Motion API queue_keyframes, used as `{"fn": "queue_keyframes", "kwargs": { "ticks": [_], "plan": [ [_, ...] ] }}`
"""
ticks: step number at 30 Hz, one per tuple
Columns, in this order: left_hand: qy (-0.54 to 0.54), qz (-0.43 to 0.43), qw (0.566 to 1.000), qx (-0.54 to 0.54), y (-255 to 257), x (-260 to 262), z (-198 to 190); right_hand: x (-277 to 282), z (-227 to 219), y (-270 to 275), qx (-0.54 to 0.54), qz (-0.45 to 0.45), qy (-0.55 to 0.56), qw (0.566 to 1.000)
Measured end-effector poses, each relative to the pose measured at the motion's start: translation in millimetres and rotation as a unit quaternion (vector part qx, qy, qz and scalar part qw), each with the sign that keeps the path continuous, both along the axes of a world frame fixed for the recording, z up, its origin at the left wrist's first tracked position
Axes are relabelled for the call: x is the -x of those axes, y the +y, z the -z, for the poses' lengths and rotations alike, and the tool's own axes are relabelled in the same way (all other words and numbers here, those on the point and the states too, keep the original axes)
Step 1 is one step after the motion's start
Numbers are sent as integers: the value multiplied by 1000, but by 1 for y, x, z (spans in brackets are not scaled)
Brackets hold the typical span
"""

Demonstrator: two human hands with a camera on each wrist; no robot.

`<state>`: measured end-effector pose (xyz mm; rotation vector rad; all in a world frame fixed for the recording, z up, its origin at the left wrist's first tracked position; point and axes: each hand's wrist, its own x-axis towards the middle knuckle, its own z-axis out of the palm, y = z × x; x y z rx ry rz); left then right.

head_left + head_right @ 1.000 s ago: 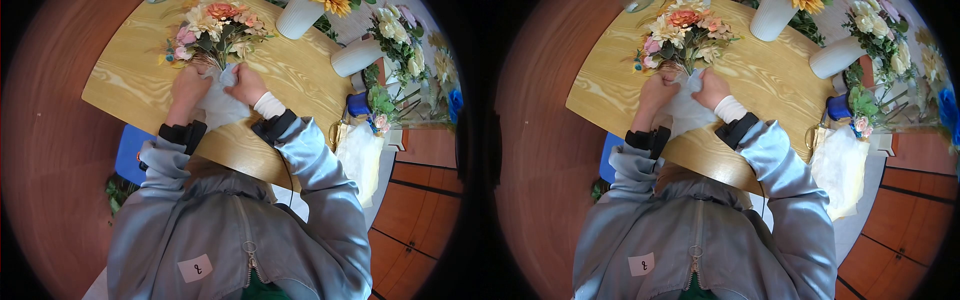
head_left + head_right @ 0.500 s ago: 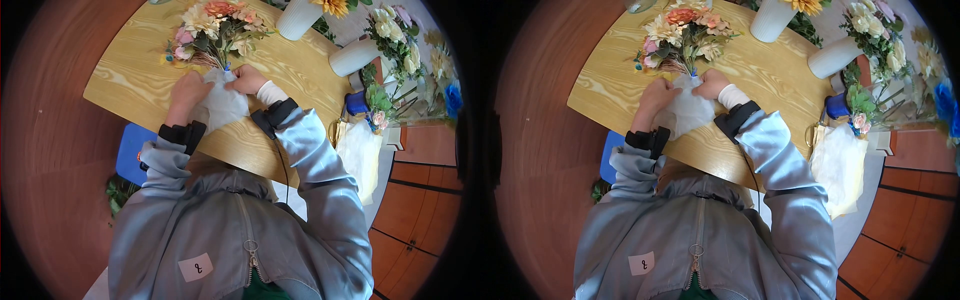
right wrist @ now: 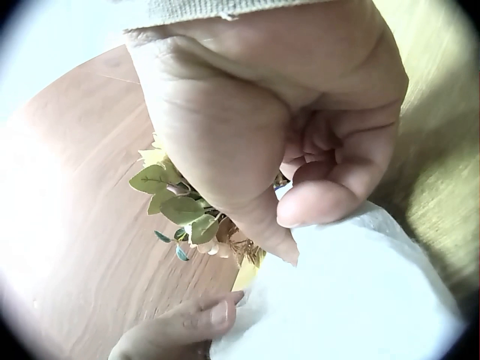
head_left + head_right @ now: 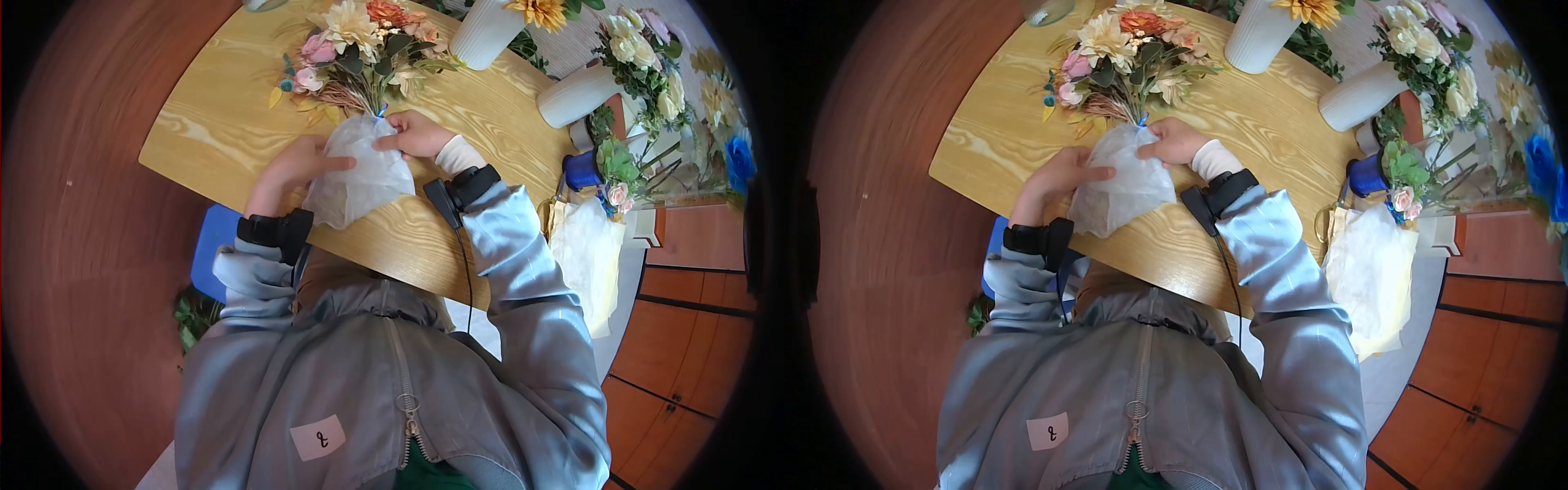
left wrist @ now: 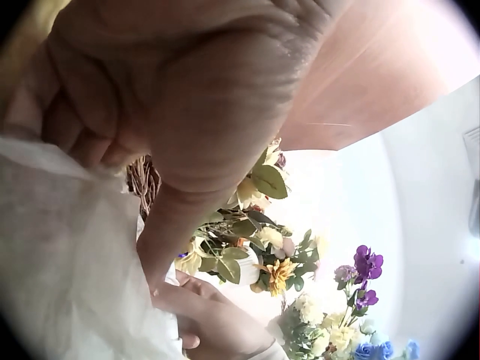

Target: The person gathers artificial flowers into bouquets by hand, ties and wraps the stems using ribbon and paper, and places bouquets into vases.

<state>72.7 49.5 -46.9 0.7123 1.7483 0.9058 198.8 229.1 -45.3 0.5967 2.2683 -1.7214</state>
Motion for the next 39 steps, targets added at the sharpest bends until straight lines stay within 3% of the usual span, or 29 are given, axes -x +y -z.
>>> {"fn": "queue_keyframes", "kwargs": {
  "ticks": [3,7,10,12,13,15,21,24,27,29,36,39],
  "plan": [
    [-60,31,998,9,-4,-6,-4,0,-5,1,-11,-9,-6,1000],
    [-50,54,997,-4,-3,-7,4,3,-1,4,-20,-12,2,1000],
    [-60,40,997,-19,-3,-6,4,3,3,5,-17,-7,5,1000],
    [-168,-40,984,-50,-2,-6,-3,3,4,4,-6,-2,9,1000],
    [-168,-40,984,-50,-2,-7,-7,2,2,2,3,1,13,1000],
    [-270,-33,960,-62,-1,-7,-13,2,0,1,13,4,17,1000],
    [-350,-121,918,-141,11,-16,-8,2,3,0,31,22,23,999],
    [-367,-104,909,-166,19,-24,-11,4,24,4,53,28,38,997],
    [-356,-63,919,-158,28,-25,-7,7,45,10,132,22,83,987],
    [-367,-79,911,-170,33,-29,-3,6,41,8,170,-8,133,976],
    [-413,-132,874,-220,35,-39,3,2,46,17,278,-33,98,955],
    [-413,-150,872,-215,38,-42,5,0,47,17,368,9,84,926]
  ]
}}
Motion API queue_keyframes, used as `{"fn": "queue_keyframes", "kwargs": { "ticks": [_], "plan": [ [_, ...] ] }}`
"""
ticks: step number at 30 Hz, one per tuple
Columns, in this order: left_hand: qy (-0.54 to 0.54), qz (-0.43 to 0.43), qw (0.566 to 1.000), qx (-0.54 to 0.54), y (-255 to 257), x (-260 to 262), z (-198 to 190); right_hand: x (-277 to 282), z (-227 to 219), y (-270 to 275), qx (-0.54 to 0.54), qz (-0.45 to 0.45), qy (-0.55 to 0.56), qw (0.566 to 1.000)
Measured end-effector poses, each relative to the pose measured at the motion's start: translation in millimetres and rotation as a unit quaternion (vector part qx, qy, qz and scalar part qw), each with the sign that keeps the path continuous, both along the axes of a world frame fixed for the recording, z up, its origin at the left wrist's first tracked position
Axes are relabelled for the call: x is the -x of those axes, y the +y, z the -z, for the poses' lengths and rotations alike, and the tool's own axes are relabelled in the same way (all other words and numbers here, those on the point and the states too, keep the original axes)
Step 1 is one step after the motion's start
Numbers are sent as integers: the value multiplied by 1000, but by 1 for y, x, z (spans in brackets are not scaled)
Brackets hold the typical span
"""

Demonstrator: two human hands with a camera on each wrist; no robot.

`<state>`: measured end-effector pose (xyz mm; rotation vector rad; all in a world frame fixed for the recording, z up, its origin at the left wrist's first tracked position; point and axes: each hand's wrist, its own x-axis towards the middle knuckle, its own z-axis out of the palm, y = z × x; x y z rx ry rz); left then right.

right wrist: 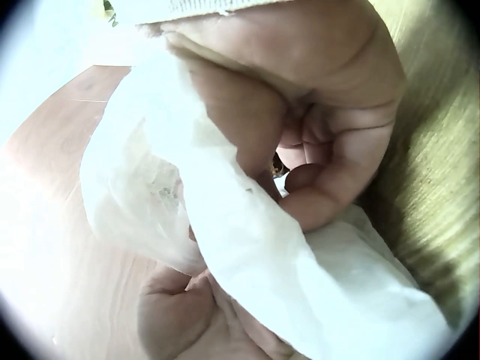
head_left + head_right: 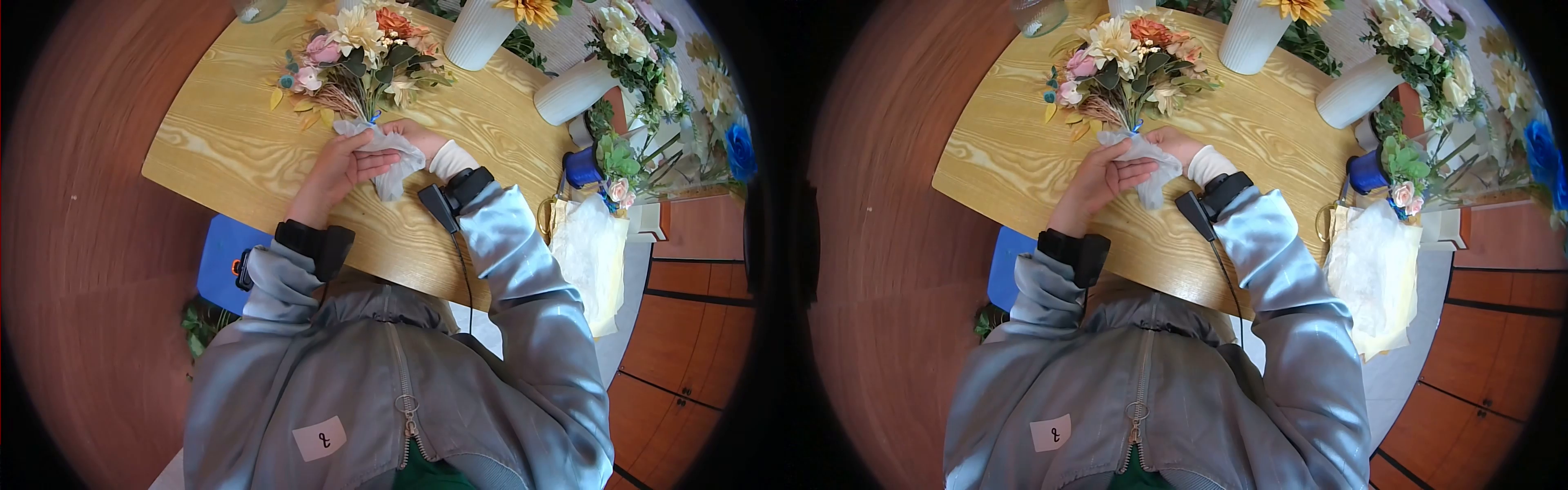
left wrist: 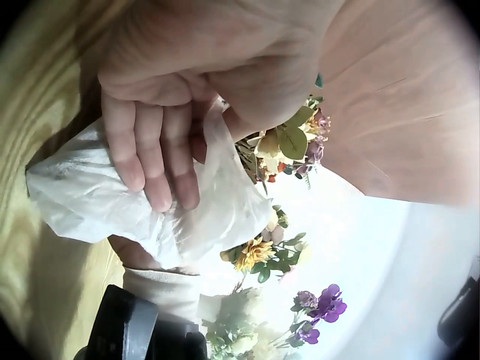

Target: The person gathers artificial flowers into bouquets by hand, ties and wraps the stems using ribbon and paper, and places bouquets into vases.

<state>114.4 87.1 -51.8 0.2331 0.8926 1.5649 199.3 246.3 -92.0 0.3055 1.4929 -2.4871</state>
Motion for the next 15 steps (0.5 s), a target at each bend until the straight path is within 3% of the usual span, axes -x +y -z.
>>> {"fn": "queue_keyframes", "kwargs": {
  "ticks": [3,5,9,12,14,15],
  "plan": [
    [30,-1,999,13,2,-1,5,-3,-10,-4,-36,24,-6,999],
    [44,1,999,9,2,-2,3,-2,-45,-20,41,83,-103,990],
    [31,10,999,39,3,-1,-8,-13,-65,-21,69,38,-75,994],
    [30,17,998,51,4,2,-9,-18,-70,-26,26,38,-37,998],
    [32,19,998,59,5,3,-9,-19,-63,-24,-106,-34,12,994],
    [35,22,997,67,6,3,-8,-19,-59,-23,-107,-34,12,994]
  ]
}}
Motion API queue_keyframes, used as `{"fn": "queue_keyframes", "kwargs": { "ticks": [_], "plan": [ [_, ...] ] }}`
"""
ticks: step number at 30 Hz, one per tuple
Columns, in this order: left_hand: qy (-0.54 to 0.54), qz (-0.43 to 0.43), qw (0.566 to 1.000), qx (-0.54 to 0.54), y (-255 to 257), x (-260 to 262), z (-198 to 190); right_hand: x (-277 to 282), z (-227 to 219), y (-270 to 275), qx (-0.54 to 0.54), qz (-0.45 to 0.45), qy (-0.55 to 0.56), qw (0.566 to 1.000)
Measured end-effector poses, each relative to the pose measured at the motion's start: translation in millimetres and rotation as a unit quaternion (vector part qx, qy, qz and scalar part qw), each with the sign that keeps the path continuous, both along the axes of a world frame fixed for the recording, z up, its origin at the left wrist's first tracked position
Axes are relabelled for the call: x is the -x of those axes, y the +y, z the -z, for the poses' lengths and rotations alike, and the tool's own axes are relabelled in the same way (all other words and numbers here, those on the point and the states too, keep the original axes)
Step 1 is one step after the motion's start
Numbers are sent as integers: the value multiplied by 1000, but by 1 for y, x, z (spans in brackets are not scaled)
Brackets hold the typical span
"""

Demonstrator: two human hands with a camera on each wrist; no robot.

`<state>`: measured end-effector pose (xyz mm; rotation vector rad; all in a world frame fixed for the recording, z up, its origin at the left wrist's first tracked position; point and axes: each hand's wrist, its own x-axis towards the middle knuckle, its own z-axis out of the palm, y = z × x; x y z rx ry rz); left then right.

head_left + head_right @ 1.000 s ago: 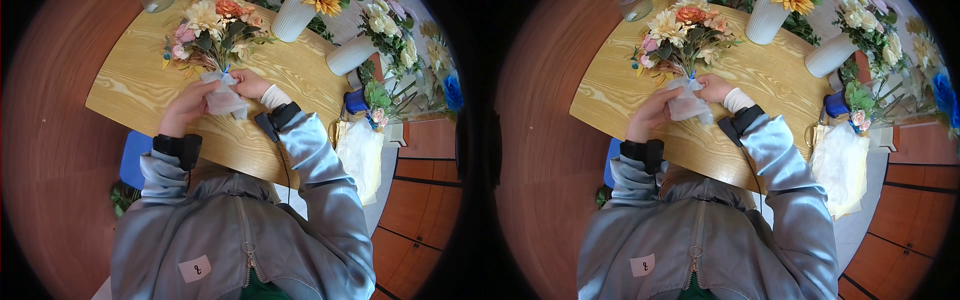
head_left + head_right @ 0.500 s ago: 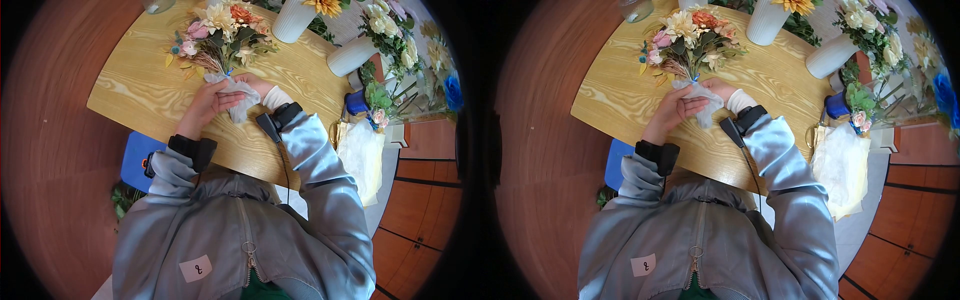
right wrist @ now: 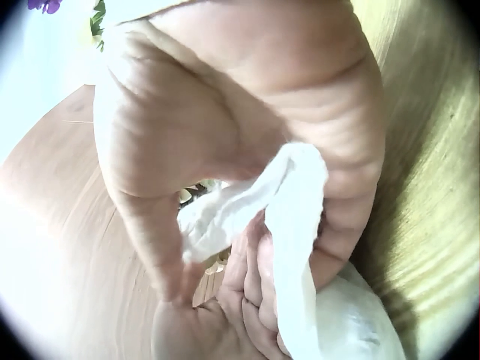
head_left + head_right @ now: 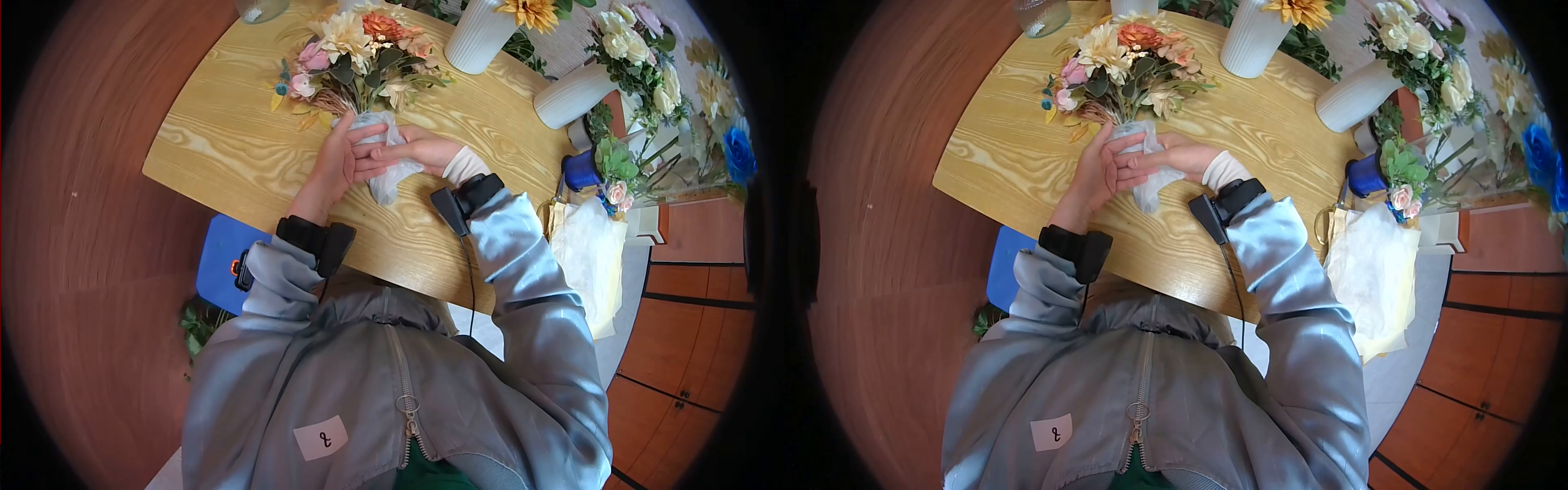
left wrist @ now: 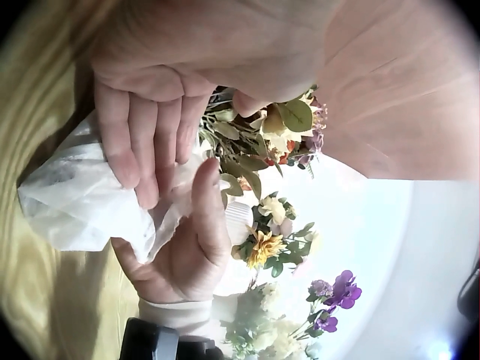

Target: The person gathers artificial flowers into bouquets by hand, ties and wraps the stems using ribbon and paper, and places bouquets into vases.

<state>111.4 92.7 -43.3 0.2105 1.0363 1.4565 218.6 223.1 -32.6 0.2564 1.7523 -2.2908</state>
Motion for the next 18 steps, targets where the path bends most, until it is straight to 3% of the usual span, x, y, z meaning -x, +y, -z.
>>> {"fn": "queue_keyframes", "kwargs": {
  "ticks": [3,8,16,18],
  "plan": [
    [18,13,1000,7,1,0,-1,1,5,0,-18,13,9,1000],
    [35,3,999,23,2,-5,-11,6,0,-8,-59,122,-52,989],
    [62,-34,997,7,-3,-10,-8,11,17,0,-65,161,-81,981],
    [218,-117,963,103,-8,-6,-4,10,14,-2,-64,166,-85,980]
  ]
}}
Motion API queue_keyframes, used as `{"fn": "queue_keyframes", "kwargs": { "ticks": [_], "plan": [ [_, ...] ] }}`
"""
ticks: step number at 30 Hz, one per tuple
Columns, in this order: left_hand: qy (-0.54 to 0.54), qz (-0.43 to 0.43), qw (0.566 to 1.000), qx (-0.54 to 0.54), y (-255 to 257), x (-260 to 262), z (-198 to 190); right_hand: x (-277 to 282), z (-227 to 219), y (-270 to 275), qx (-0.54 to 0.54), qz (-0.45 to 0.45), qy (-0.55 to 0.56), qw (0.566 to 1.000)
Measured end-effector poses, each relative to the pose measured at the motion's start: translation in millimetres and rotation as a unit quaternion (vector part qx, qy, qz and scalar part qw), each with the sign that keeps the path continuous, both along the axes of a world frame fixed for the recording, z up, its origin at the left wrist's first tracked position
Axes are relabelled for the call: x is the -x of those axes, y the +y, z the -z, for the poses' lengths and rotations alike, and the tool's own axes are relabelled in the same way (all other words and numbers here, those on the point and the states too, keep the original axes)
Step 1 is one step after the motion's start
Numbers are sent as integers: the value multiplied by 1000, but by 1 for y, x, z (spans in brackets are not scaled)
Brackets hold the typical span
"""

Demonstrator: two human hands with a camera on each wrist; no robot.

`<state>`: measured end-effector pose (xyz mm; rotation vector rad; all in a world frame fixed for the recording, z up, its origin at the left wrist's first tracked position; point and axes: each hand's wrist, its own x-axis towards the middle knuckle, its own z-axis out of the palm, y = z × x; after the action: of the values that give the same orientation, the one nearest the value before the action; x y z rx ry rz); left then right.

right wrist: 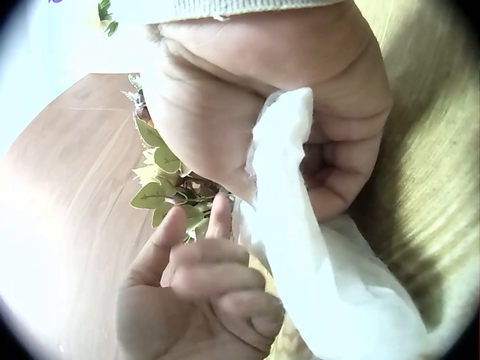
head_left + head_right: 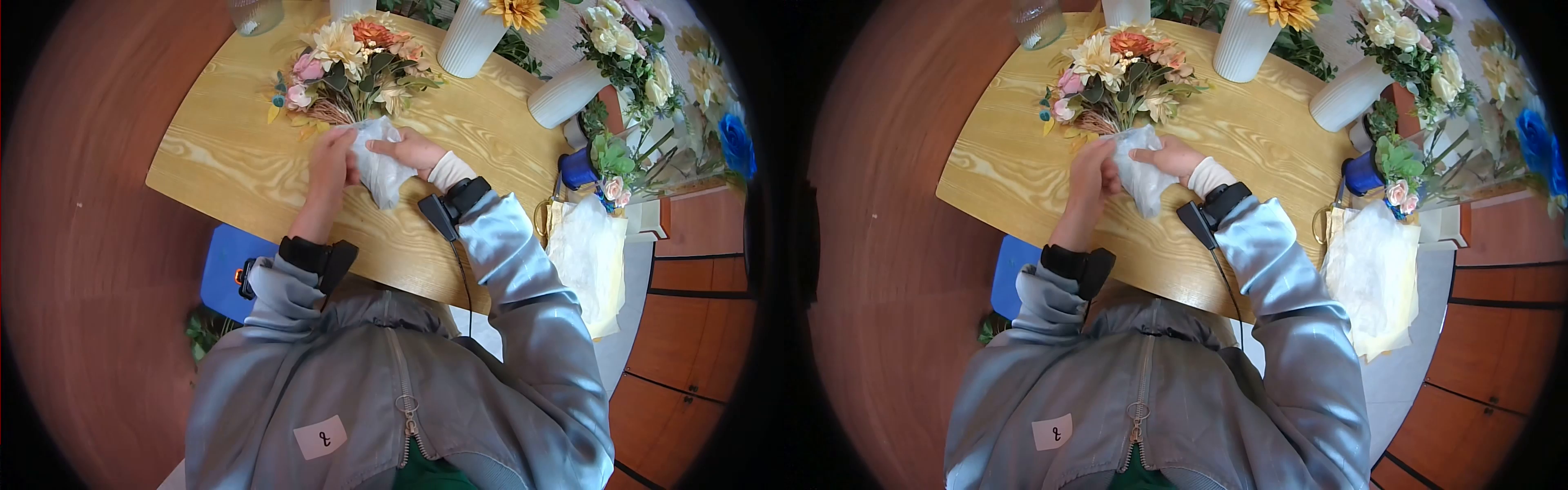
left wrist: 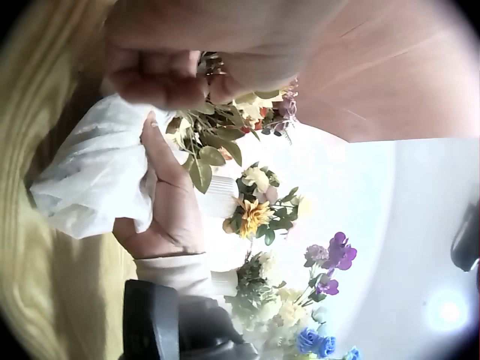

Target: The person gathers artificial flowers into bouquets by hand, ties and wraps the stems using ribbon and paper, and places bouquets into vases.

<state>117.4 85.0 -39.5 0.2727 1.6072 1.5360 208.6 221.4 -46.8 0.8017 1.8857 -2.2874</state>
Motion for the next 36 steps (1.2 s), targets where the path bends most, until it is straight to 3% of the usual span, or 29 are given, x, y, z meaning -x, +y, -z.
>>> {"fn": "queue_keyframes", "kwargs": {
  "ticks": [4,6,7,9,12,22,30,33,35,36],
  "plan": [
    [23,-19,997,72,0,3,13,0,-6,-2,6,5,13,1000],
    [-137,7,990,-15,4,-6,16,-1,-6,-1,13,8,24,1000],
    [-135,10,991,-17,7,-7,16,0,-5,-1,7,1,28,1000],
    [-255,49,957,-127,14,-8,14,1,-4,1,-1,-2,34,999],
    [-282,35,950,-133,19,-9,16,1,-8,2,-1,-16,17,1000],
    [-314,31,935,-161,21,-5,26,-5,-11,4,10,-21,36,999],
    [-300,17,946,-123,21,-9,19,-10,-14,3,-6,-23,32,999],
    [-253,-7,959,-126,27,-5,44,-14,-4,9,-93,-13,54,994],
    [-249,-35,960,-125,30,-11,36,-17,0,11,-242,13,35,970],
    [-243,-63,960,-124,31,-14,31,-18,3,9,-242,13,35,970]
  ]
}}
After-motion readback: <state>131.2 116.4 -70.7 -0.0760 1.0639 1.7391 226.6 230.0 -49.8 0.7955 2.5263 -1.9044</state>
